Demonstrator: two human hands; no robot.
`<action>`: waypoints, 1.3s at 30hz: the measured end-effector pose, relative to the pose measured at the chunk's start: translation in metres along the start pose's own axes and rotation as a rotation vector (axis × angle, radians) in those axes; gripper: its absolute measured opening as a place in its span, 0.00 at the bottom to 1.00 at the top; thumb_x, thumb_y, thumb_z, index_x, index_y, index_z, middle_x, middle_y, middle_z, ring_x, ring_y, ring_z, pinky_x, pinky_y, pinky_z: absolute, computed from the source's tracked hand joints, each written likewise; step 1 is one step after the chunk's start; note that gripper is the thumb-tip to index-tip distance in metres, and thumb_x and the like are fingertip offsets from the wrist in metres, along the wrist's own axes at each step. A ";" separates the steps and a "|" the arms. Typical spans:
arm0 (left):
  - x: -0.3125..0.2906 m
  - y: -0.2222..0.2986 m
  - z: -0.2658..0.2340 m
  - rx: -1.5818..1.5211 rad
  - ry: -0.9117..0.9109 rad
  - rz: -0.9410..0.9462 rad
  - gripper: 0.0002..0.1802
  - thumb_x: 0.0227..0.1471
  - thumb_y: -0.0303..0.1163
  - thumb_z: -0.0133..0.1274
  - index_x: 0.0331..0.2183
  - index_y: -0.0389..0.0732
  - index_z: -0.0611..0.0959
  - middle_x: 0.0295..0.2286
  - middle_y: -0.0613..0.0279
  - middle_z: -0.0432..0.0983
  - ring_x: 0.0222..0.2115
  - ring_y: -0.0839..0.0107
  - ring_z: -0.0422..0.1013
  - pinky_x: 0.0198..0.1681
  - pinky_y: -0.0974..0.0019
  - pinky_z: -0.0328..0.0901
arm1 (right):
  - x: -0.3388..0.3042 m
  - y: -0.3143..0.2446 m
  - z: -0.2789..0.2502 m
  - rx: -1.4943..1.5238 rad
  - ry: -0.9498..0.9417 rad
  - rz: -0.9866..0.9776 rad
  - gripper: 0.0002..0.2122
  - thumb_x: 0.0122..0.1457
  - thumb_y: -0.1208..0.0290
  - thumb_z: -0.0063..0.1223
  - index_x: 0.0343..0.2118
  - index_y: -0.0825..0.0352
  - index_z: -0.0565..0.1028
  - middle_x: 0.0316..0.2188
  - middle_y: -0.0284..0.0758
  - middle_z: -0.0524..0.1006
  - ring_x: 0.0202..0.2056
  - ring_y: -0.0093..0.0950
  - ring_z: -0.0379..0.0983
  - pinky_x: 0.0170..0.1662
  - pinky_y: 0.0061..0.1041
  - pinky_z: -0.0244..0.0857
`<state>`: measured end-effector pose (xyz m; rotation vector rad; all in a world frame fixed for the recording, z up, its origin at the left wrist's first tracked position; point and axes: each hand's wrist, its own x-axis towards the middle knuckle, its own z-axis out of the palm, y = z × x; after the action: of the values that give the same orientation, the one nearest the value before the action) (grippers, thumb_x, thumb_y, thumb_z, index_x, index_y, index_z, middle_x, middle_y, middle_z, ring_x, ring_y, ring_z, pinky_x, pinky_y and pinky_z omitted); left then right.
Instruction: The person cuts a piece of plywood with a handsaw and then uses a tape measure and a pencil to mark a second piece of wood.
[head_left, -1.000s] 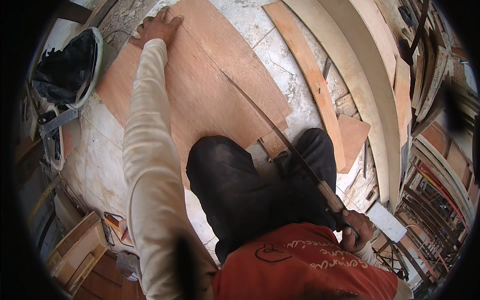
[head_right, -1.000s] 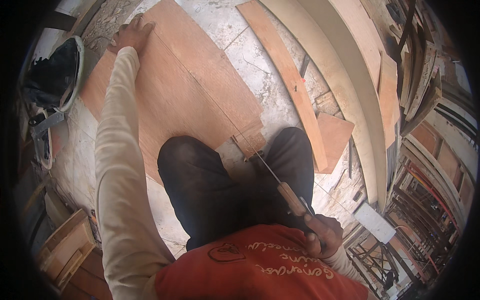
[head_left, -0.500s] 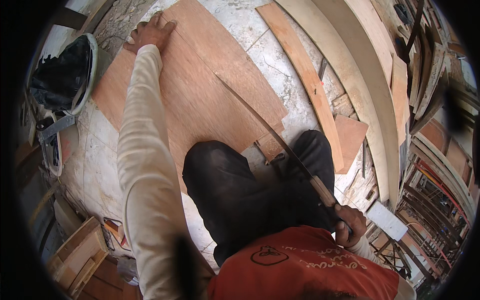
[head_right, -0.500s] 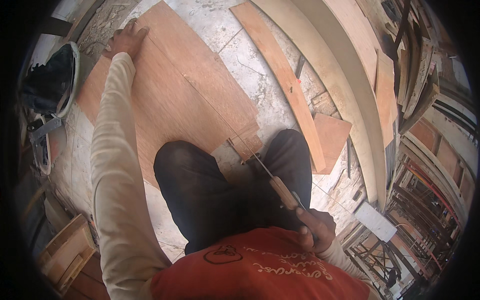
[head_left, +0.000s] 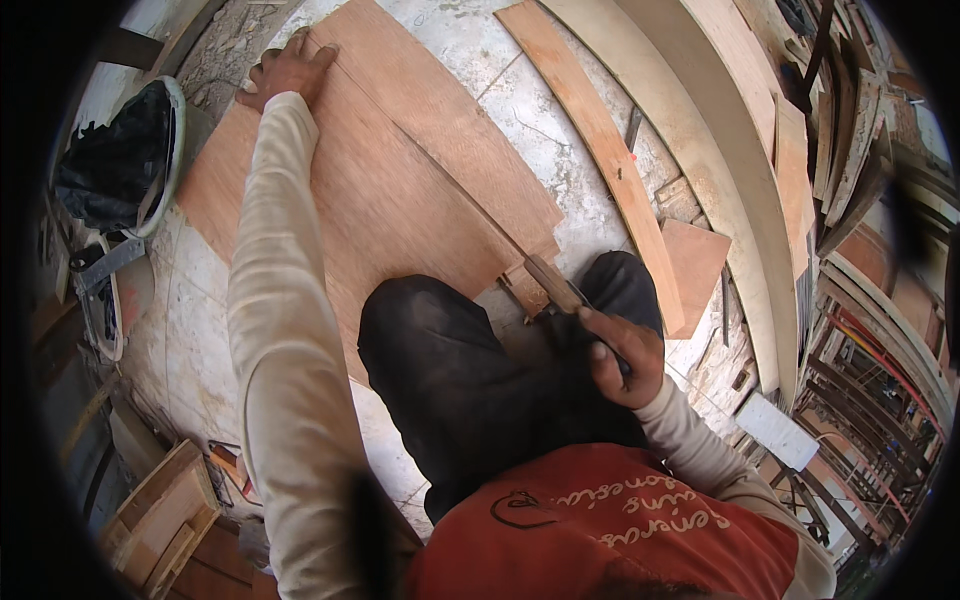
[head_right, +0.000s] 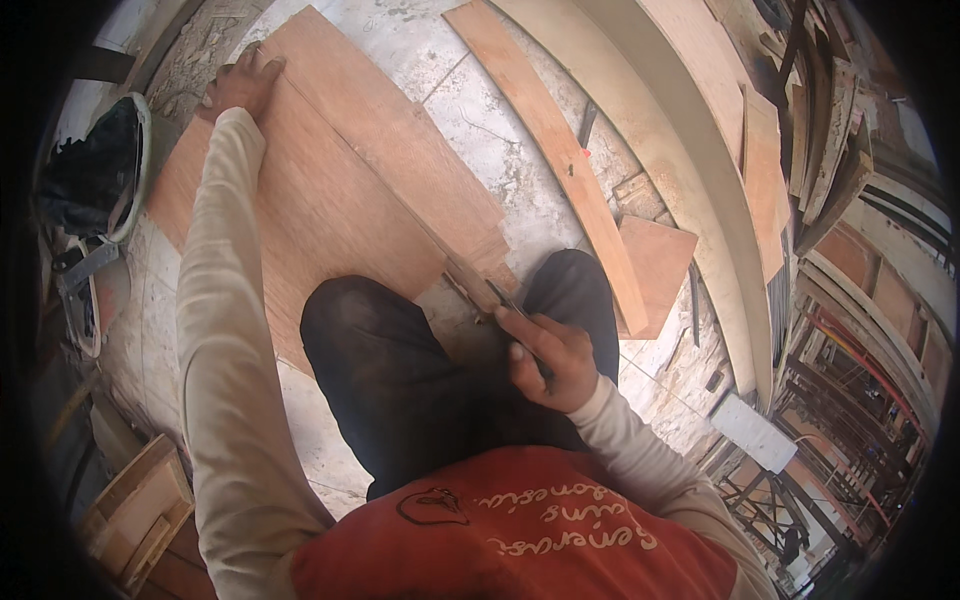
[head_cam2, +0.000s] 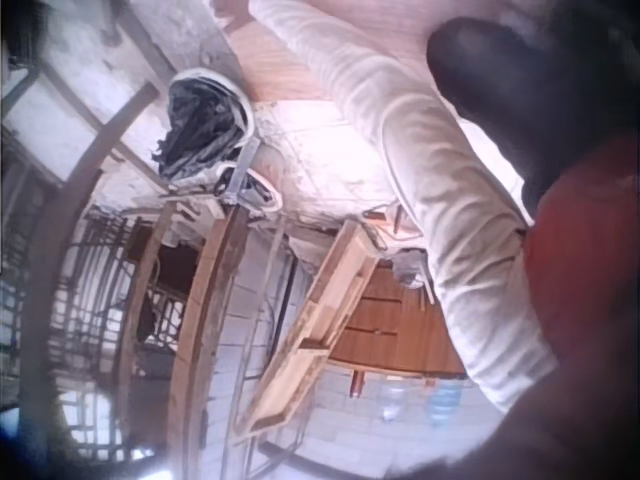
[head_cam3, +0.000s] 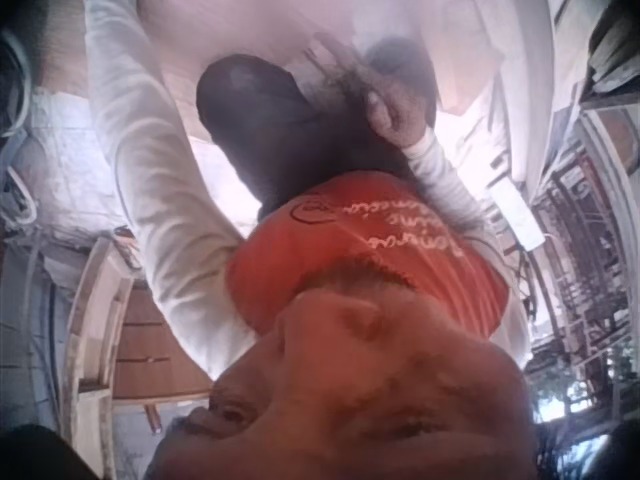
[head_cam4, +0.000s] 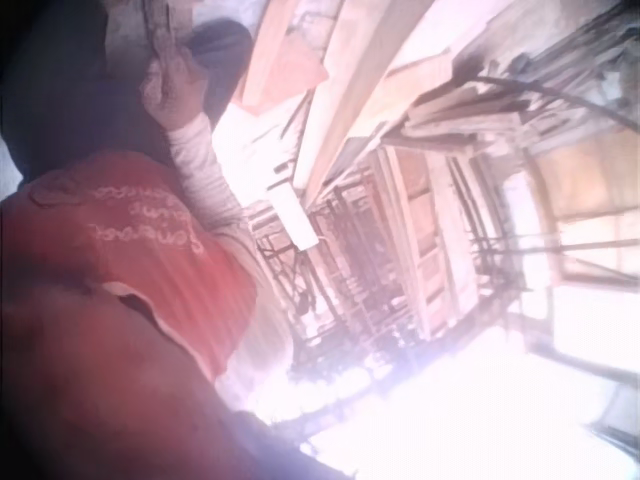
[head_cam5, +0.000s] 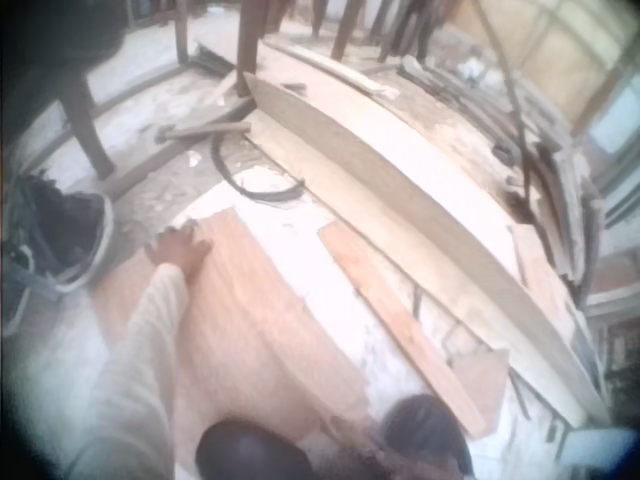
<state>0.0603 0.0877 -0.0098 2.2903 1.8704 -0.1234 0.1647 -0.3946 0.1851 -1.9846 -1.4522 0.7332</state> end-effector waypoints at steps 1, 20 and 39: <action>0.003 0.001 0.000 -0.005 0.011 0.004 0.42 0.46 0.71 0.49 0.62 0.74 0.65 0.64 0.60 0.56 0.65 0.54 0.49 0.64 0.29 0.34 | 0.030 0.000 0.016 0.091 0.057 0.008 0.19 0.54 0.81 0.49 0.51 0.68 0.73 0.25 0.42 0.76 0.20 0.36 0.72 0.24 0.30 0.65; -0.007 -0.020 0.014 0.011 -0.031 -0.042 0.41 0.47 0.70 0.50 0.62 0.75 0.65 0.63 0.60 0.57 0.65 0.54 0.48 0.64 0.29 0.32 | -0.092 -0.035 -0.065 0.080 -0.036 0.065 0.15 0.64 0.73 0.43 0.52 0.69 0.70 0.39 0.59 0.78 0.28 0.41 0.81 0.29 0.30 0.74; 0.003 -0.004 0.001 0.013 0.008 -0.007 0.41 0.47 0.69 0.50 0.62 0.73 0.65 0.64 0.59 0.56 0.65 0.53 0.49 0.64 0.29 0.33 | 0.011 0.012 0.024 0.089 0.123 -0.064 0.18 0.56 0.81 0.49 0.51 0.68 0.74 0.20 0.39 0.73 0.18 0.33 0.69 0.21 0.30 0.61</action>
<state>0.0566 0.0909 -0.0114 2.2963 1.8879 -0.1282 0.1586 -0.3842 0.1590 -1.8732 -1.3799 0.6264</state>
